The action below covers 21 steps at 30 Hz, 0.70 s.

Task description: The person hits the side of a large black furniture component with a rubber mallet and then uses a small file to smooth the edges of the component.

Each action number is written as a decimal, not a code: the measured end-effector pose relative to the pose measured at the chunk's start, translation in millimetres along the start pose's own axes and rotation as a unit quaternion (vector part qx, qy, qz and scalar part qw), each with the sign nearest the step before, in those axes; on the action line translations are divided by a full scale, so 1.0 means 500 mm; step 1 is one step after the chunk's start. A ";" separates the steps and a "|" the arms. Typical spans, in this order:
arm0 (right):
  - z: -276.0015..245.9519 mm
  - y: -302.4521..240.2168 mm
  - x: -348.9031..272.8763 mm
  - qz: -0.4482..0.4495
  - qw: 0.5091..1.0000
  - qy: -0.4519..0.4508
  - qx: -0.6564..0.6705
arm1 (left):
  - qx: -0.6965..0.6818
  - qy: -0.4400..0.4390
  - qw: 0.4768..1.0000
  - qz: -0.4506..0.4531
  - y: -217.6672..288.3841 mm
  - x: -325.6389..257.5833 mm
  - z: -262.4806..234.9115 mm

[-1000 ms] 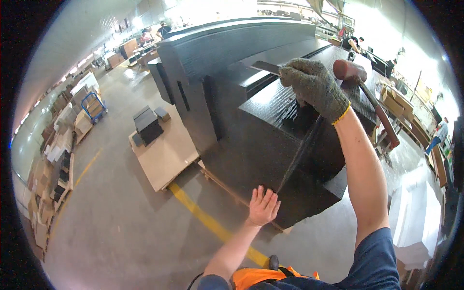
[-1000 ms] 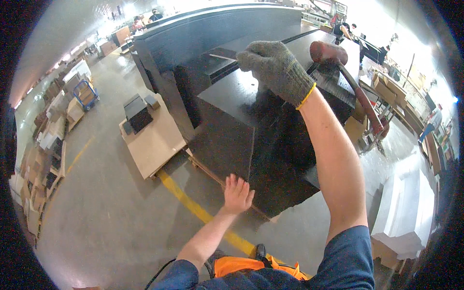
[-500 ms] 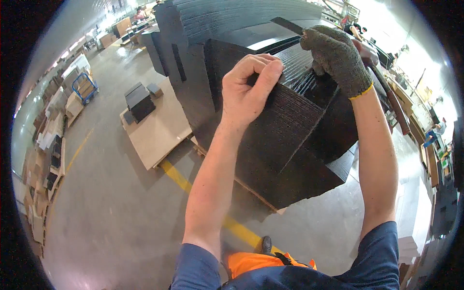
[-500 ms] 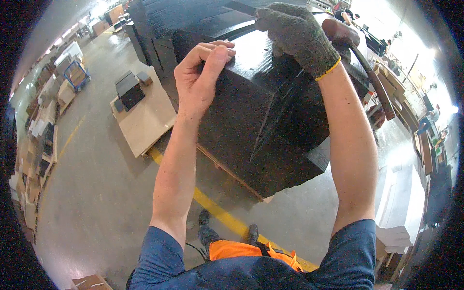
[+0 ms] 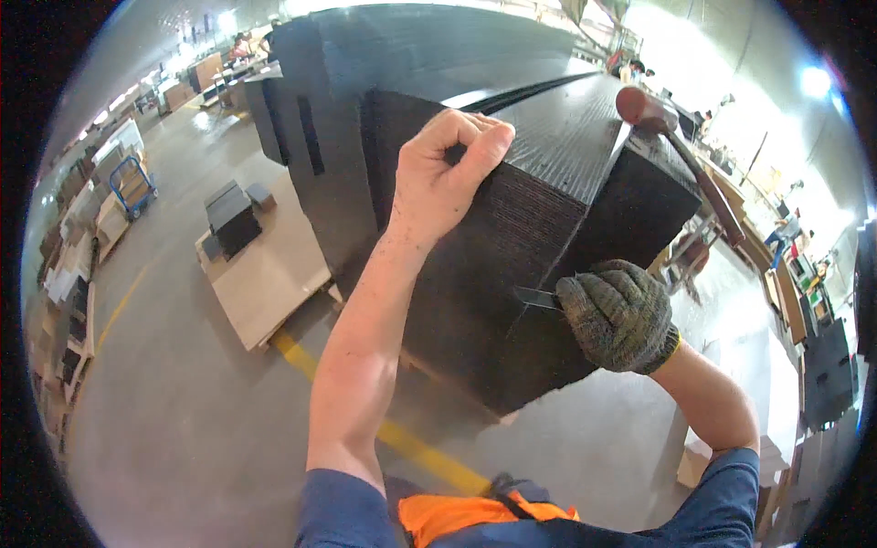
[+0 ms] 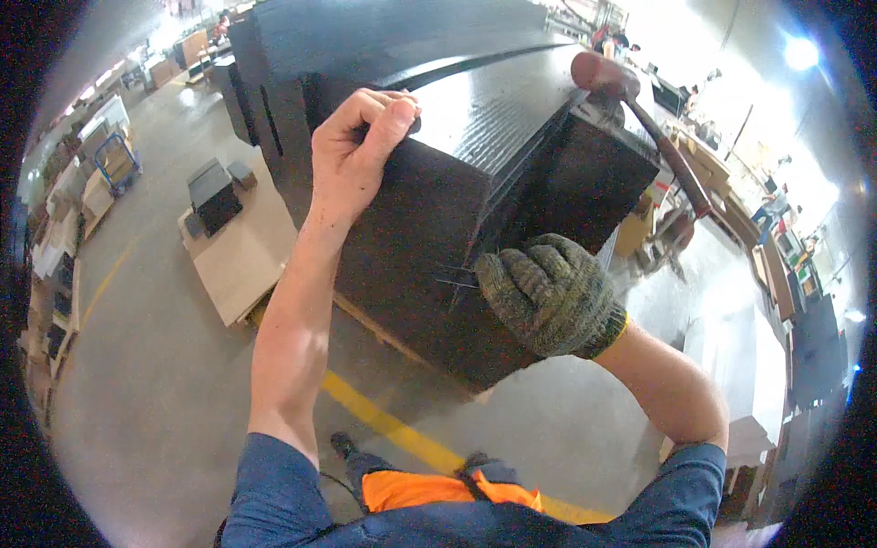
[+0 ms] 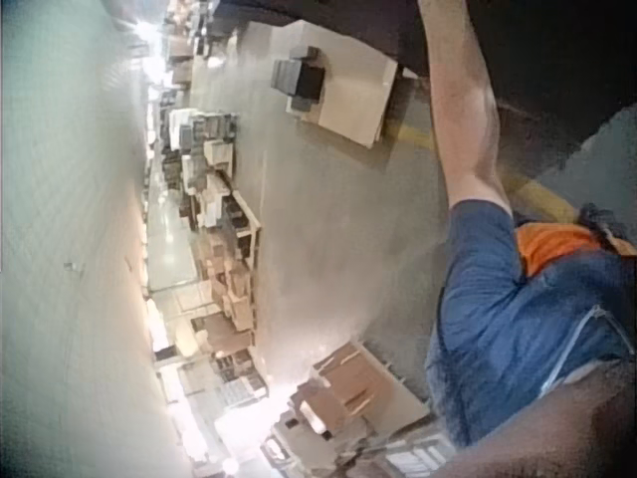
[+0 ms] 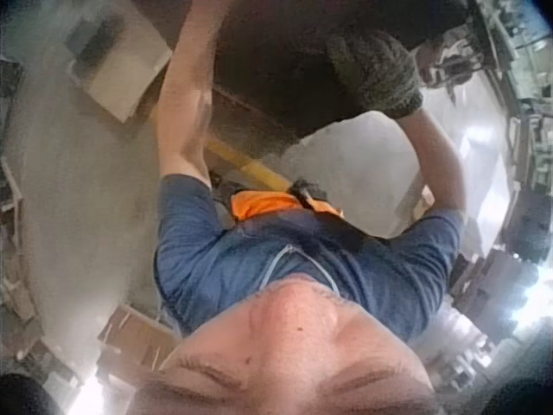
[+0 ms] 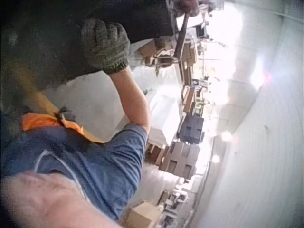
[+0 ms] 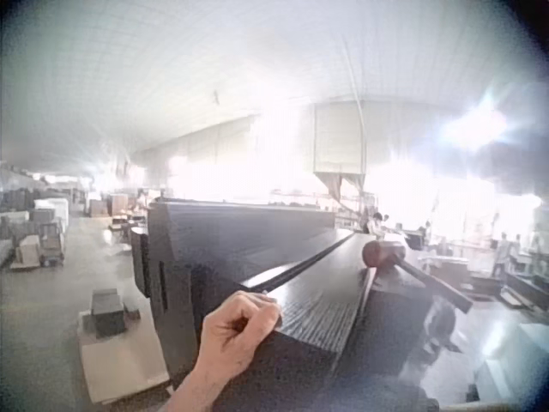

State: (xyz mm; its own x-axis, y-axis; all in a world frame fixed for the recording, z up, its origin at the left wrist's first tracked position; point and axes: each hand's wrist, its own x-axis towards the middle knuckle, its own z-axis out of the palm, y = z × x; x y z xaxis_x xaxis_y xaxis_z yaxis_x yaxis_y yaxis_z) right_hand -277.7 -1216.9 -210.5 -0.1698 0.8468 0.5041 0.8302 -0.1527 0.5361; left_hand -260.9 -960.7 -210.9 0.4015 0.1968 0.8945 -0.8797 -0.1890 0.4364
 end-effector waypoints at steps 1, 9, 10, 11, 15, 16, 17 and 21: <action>0.007 0.004 -0.001 0.011 1.000 0.010 -0.019 | -0.001 -0.011 1.000 -0.007 -0.008 0.002 0.000; 0.026 -0.031 -0.036 -0.006 0.979 -0.087 -0.182 | 0.038 -0.034 0.999 -0.001 -0.002 0.005 -0.014; 0.025 -0.030 -0.034 -0.009 0.978 -0.083 -0.194 | 0.052 -0.031 0.998 -0.005 -0.004 0.004 -0.014; 0.024 -0.031 -0.030 -0.012 0.980 -0.086 -0.181 | 0.065 -0.027 0.997 -0.010 -0.007 0.002 -0.014; 0.037 -0.042 -0.019 -0.003 0.978 -0.107 -0.179 | 0.055 -0.014 0.998 0.009 -0.020 -0.001 -0.017; 0.059 -0.047 -0.035 -0.005 0.977 -0.110 -0.183 | 0.064 -0.014 0.998 0.011 -0.021 -0.002 -0.018; 0.098 -0.053 -0.070 0.140 0.967 -0.208 -0.039 | 0.072 -0.013 0.997 0.017 -0.016 0.000 -0.014; 0.215 -0.134 -0.154 -0.082 0.986 -0.131 -0.064 | 0.065 -0.010 0.998 0.025 -0.014 0.000 0.000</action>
State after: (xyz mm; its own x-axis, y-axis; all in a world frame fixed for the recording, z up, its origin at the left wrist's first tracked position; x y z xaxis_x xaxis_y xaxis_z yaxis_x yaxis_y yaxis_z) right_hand -263.2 -1217.0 -358.2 -0.1399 0.9653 0.2207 0.7260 -0.0516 0.6857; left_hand -254.8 -959.4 -213.8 0.3646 0.1651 0.9164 -0.8588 -0.3208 0.3994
